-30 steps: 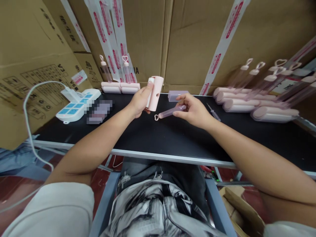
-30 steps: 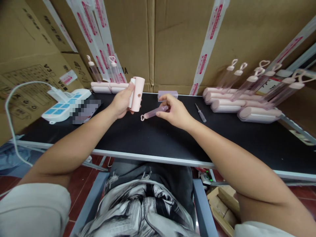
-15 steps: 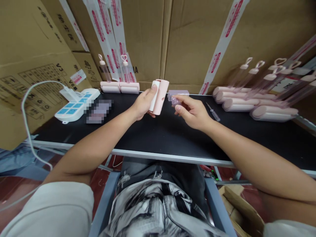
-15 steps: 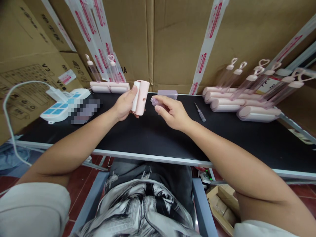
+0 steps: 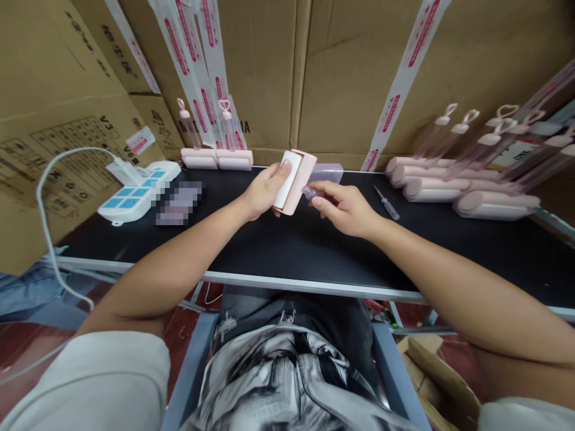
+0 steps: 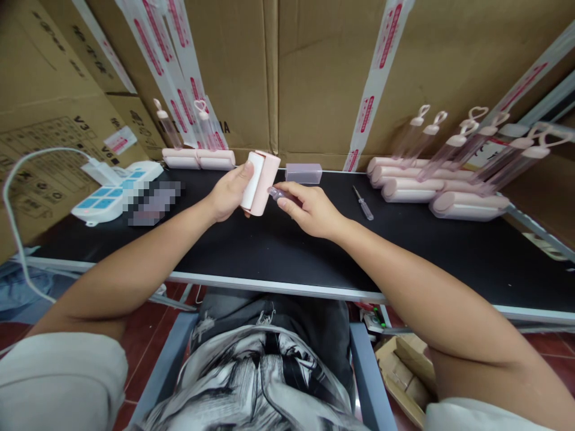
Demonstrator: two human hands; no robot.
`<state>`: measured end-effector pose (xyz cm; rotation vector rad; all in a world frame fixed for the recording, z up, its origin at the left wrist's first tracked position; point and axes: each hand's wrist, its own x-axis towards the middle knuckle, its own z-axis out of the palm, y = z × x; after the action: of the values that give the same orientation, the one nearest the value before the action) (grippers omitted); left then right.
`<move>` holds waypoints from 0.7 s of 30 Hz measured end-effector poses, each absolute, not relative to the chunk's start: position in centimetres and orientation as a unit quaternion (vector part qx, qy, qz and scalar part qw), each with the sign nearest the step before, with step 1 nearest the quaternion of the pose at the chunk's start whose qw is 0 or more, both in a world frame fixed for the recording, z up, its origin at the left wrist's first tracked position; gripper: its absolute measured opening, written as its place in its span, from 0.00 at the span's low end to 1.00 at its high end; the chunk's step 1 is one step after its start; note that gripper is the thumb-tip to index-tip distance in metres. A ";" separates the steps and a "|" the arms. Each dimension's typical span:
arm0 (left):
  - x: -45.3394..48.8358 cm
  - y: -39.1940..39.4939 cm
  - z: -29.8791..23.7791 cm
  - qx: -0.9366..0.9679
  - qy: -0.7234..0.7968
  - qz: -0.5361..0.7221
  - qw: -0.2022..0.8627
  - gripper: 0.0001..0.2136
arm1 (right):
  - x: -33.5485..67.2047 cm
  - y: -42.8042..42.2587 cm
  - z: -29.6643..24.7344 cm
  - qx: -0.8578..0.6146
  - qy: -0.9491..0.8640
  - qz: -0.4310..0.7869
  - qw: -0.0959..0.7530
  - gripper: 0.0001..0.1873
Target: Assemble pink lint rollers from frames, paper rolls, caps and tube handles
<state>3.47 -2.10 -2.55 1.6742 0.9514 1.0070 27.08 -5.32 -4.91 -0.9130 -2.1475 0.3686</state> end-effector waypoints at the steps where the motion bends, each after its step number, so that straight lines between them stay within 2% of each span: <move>1: 3.5 -2.2 -2.6 0.684 0.383 0.409 0.466 0.37 | 27.1 -5.3 -4.9 -0.360 -0.841 0.144 0.377 0.25; 6: 3.1 -1.9 -2.7 0.705 0.370 0.392 0.461 0.35 | 26.7 -5.8 -4.2 -0.376 -0.848 0.122 0.352 0.23; 11: 2.5 -1.4 -2.7 0.754 0.343 0.353 0.436 0.39 | 26.5 -6.1 -3.8 -0.354 -0.867 0.135 0.324 0.23; 21: 2.9 -1.6 -2.8 0.771 0.317 0.393 0.387 0.36 | 26.0 -6.8 -3.6 -0.370 -0.863 0.126 0.320 0.23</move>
<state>2.92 -1.57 -2.81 1.9630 0.8076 1.0000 26.05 -6.82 -3.58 -0.9718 -2.2683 0.3314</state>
